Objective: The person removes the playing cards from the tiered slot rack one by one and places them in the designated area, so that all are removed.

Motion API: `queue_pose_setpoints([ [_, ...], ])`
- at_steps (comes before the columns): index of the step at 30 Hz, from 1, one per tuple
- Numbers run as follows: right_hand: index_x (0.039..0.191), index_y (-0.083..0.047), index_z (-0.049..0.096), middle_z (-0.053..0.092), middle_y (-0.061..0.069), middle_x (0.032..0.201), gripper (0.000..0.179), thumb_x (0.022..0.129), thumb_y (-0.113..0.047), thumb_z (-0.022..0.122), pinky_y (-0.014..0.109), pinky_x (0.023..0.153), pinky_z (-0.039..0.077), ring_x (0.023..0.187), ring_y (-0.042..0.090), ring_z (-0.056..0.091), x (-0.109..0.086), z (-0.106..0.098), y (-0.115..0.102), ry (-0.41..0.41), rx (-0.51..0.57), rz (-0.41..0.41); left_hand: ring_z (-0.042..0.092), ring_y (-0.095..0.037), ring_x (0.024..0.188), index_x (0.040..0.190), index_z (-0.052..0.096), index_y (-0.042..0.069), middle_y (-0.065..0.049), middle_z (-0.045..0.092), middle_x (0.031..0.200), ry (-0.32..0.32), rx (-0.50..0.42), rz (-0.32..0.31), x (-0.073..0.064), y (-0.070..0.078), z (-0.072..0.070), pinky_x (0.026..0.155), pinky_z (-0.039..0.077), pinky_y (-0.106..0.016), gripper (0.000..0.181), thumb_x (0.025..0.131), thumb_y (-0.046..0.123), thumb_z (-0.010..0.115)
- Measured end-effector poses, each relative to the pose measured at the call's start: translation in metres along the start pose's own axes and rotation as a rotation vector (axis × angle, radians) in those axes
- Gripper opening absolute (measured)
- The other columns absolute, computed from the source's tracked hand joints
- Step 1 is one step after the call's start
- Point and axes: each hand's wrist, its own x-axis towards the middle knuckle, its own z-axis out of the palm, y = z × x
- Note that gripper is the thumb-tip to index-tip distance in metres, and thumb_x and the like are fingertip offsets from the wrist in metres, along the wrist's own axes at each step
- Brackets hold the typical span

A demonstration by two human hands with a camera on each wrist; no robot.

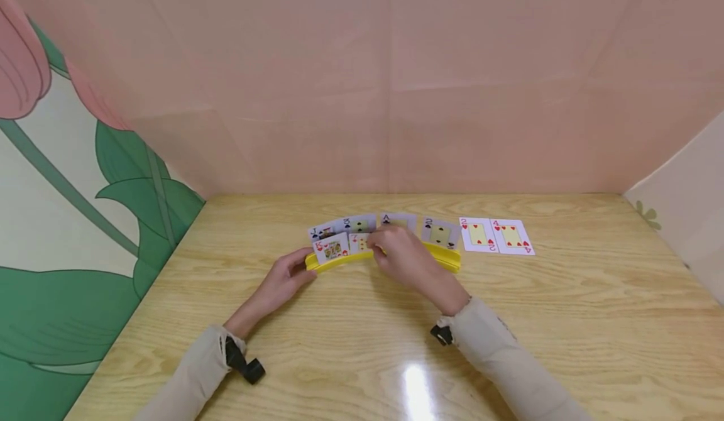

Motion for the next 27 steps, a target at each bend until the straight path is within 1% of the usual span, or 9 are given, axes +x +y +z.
queue_pose_setpoints([
  [6,0.097,-0.001,0.077,0.074,0.009,0.099,0.013,0.088,0.004,0.069,0.036,0.078,0.06,0.094,0.025,0.068,0.0,-0.003,-0.001,0.018,0.019,-0.008,0.052,-0.029,0.131,0.138,0.056,-0.001,-0.017,0.056,0.14,-0.003,0.002,-0.012,-0.001,0.0,0.0,0.109,0.042,-0.048,0.043,0.095,-0.007,0.058],
  [13,0.095,0.0,0.077,0.073,0.008,0.093,0.013,0.087,0.006,0.069,0.033,0.074,0.059,0.087,0.022,0.066,0.002,-0.007,0.001,0.072,0.004,-0.042,0.052,-0.03,0.131,0.138,0.055,-0.001,-0.018,0.055,0.14,-0.003,0.002,-0.016,-0.001,0.002,-0.001,0.11,0.041,-0.047,0.043,0.095,-0.008,0.058],
  [18,0.095,-0.002,0.077,0.073,0.006,0.093,0.012,0.087,0.004,0.07,0.032,0.073,0.059,0.087,0.021,0.065,0.002,-0.01,-0.002,0.079,-0.01,-0.06,0.05,-0.031,0.133,0.138,0.055,-0.002,-0.019,0.054,0.141,-0.005,0.002,-0.017,-0.001,0.004,-0.001,0.112,0.039,-0.047,0.044,0.095,-0.008,0.058],
  [22,0.094,-0.003,0.078,0.073,0.006,0.093,0.011,0.087,0.003,0.071,0.029,0.069,0.058,0.085,0.02,0.065,0.002,-0.012,-0.006,0.085,-0.014,-0.059,0.05,-0.031,0.133,0.138,0.055,-0.002,-0.019,0.054,0.141,-0.006,0.002,-0.011,-0.001,0.003,-0.001,0.111,0.04,-0.047,0.044,0.095,-0.008,0.058],
  [27,0.093,-0.003,0.077,0.072,0.006,0.091,0.012,0.086,0.004,0.071,0.028,0.067,0.057,0.084,0.019,0.065,0.0,-0.015,-0.009,0.096,-0.021,-0.073,0.051,-0.03,0.132,0.138,0.055,-0.001,-0.018,0.055,0.14,-0.005,0.002,-0.009,0.0,0.002,-0.001,0.111,0.04,-0.047,0.043,0.095,-0.008,0.058],
])
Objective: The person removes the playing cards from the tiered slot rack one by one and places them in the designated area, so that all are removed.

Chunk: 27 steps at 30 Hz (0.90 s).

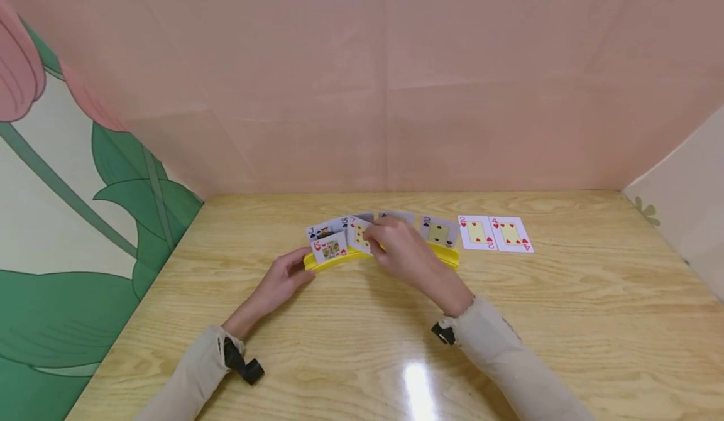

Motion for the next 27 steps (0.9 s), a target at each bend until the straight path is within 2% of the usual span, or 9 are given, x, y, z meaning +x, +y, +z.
queue_pose_setpoints([
  [14,0.094,-0.003,0.074,0.068,0.007,0.093,0.019,0.083,0.011,0.069,0.03,0.061,0.057,0.081,0.019,0.065,-0.011,-0.022,-0.005,0.065,0.002,-0.095,0.052,-0.029,0.131,0.137,0.056,-0.001,-0.018,0.056,0.139,0.001,-0.004,-0.007,0.0,-0.001,0.0,0.11,0.041,-0.048,0.042,0.095,-0.007,0.058],
  [22,0.099,-0.004,0.074,0.07,0.011,0.106,0.022,0.084,0.01,0.07,0.028,0.057,0.056,0.077,0.017,0.066,-0.019,-0.035,-0.005,0.077,0.009,-0.055,0.052,-0.031,0.131,0.137,0.056,-0.002,-0.018,0.056,0.139,0.014,-0.002,0.003,-0.001,0.0,0.002,0.11,0.041,-0.05,0.043,0.095,-0.008,0.058],
  [27,0.099,-0.005,0.074,0.07,0.012,0.108,0.023,0.081,0.009,0.074,0.027,0.054,0.055,0.074,0.015,0.065,-0.024,-0.041,-0.006,0.116,0.006,-0.071,0.051,-0.031,0.131,0.137,0.056,-0.002,-0.019,0.056,0.14,0.008,-0.004,-0.002,0.001,-0.004,0.001,0.11,0.041,-0.049,0.043,0.095,-0.008,0.058],
])
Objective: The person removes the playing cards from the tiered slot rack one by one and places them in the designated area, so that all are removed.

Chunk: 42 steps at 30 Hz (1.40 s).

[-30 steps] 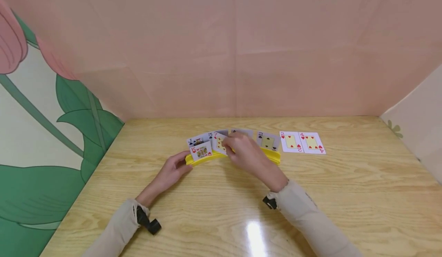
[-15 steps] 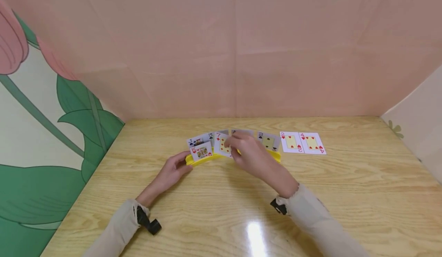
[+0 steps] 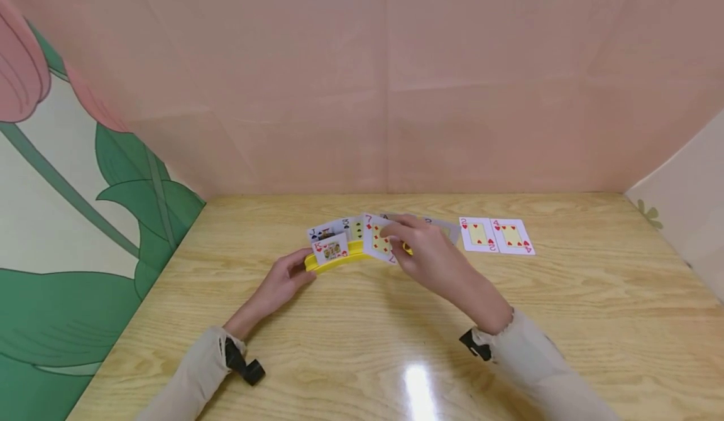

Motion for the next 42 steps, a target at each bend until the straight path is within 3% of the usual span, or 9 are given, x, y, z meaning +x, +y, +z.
queue_pose_setpoints([
  [8,0.097,-0.004,0.075,0.071,0.006,0.1,0.025,0.078,0.013,0.075,0.026,0.057,0.056,0.079,0.015,0.065,-0.007,-0.012,0.002,0.049,0.023,0.001,0.052,-0.029,0.13,0.137,0.058,0.003,-0.016,0.057,0.139,0.028,-0.005,0.01,0.009,-0.031,0.003,0.11,0.041,-0.048,0.044,0.094,-0.006,0.061],
  [17,0.095,-0.007,0.076,0.072,0.001,0.094,0.032,0.075,0.017,0.075,0.011,0.06,0.048,0.073,0.01,0.063,-0.015,-0.033,0.007,0.154,-0.009,-0.016,0.054,-0.022,0.128,0.137,0.06,0.01,-0.007,0.059,0.138,0.015,-0.003,0.001,0.009,-0.031,0.002,0.108,0.044,-0.043,0.043,0.095,-0.002,0.061],
  [22,0.096,-0.004,0.074,0.071,0.001,0.094,0.031,0.074,0.018,0.072,0.01,0.059,0.045,0.071,0.007,0.059,-0.018,-0.044,0.01,0.179,-0.028,0.004,0.054,-0.021,0.128,0.137,0.06,0.012,-0.006,0.059,0.138,0.009,0.001,-0.006,0.009,-0.031,0.001,0.108,0.044,-0.044,0.044,0.096,-0.002,0.061],
  [26,0.098,-0.004,0.073,0.069,0.001,0.093,0.029,0.075,0.014,0.071,0.009,0.055,0.042,0.073,0.005,0.056,-0.021,-0.055,0.014,0.188,-0.075,0.026,0.054,-0.026,0.129,0.137,0.059,0.006,-0.012,0.058,0.139,0.018,-0.012,-0.008,0.003,-0.016,0.001,0.108,0.043,-0.047,0.043,0.095,-0.005,0.06],
  [30,0.101,-0.003,0.073,0.069,0.003,0.092,0.034,0.073,0.017,0.072,0.007,0.06,0.043,0.076,0.004,0.055,-0.025,-0.066,0.019,0.228,-0.089,0.022,0.054,-0.03,0.129,0.137,0.058,0.001,-0.017,0.057,0.138,0.012,-0.007,-0.016,-0.003,0.003,0.001,0.108,0.043,-0.049,0.042,0.095,-0.007,0.058],
  [37,0.101,-0.001,0.074,0.074,0.009,0.092,0.036,0.072,0.02,0.075,0.001,0.07,0.044,0.086,-0.013,0.056,-0.032,-0.079,0.033,0.331,-0.064,0.064,0.053,-0.031,0.13,0.138,0.055,-0.002,-0.019,0.055,0.14,0.003,0.0,-0.004,-0.002,0.004,-0.001,0.109,0.042,-0.048,0.043,0.095,-0.007,0.058],
  [42,0.104,0.001,0.074,0.074,0.013,0.094,0.033,0.076,0.018,0.073,0.0,0.075,0.043,0.088,-0.018,0.053,-0.035,-0.088,0.041,0.337,-0.068,0.142,0.052,-0.031,0.131,0.139,0.055,-0.001,-0.019,0.055,0.141,-0.012,-0.001,-0.005,-0.003,0.004,-0.002,0.109,0.042,-0.048,0.043,0.096,-0.006,0.057],
])
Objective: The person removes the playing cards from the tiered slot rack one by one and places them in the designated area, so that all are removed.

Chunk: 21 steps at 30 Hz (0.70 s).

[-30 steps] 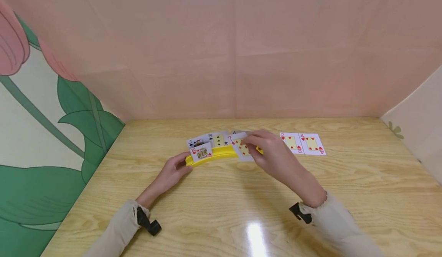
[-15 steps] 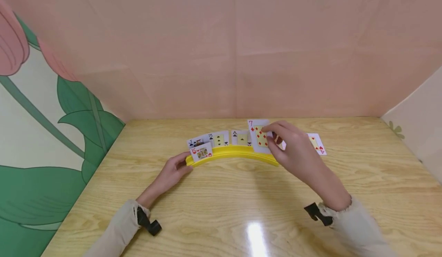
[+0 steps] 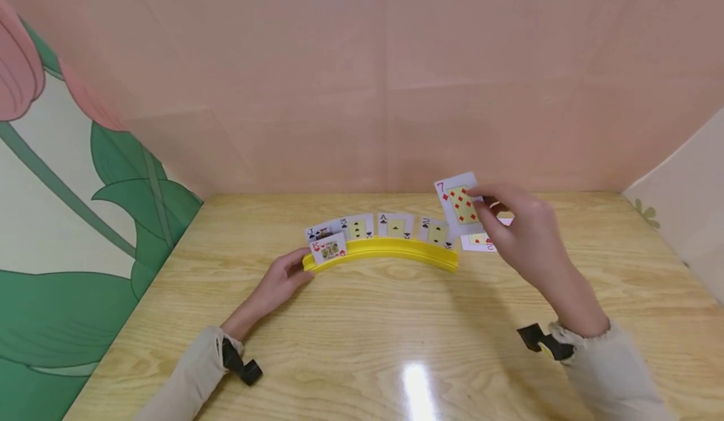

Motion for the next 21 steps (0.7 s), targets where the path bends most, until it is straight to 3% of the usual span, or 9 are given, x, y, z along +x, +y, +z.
queue_pose_setpoints([
  [7,0.104,0.004,0.073,0.072,0.016,0.092,0.025,0.081,0.014,0.07,-0.001,0.075,0.044,0.085,-0.019,0.054,0.001,-0.013,0.018,0.02,-0.023,0.081,0.052,-0.031,0.131,0.138,0.055,-0.001,-0.018,0.055,0.141,-0.004,-0.002,-0.001,-0.001,0.0,0.0,0.109,0.042,-0.049,0.043,0.096,-0.006,0.057],
  [14,0.105,0.004,0.072,0.062,-0.019,0.094,0.021,0.084,0.009,0.07,-0.001,0.07,0.044,0.08,-0.019,0.056,-0.004,-0.019,0.039,0.021,-0.031,0.144,0.052,-0.03,0.131,0.138,0.056,0.0,-0.017,0.055,0.141,0.011,0.0,-0.014,-0.001,0.001,0.001,0.109,0.042,-0.05,0.043,0.096,-0.007,0.058],
  [21,0.104,0.003,0.072,0.067,-0.008,0.087,0.018,0.086,0.004,0.07,-0.002,0.07,0.042,0.078,-0.021,0.053,-0.011,-0.02,0.067,-0.009,-0.053,0.208,0.051,-0.031,0.131,0.138,0.056,-0.001,-0.018,0.055,0.141,0.015,0.003,-0.012,-0.002,0.001,0.001,0.109,0.042,-0.05,0.043,0.095,-0.007,0.058],
])
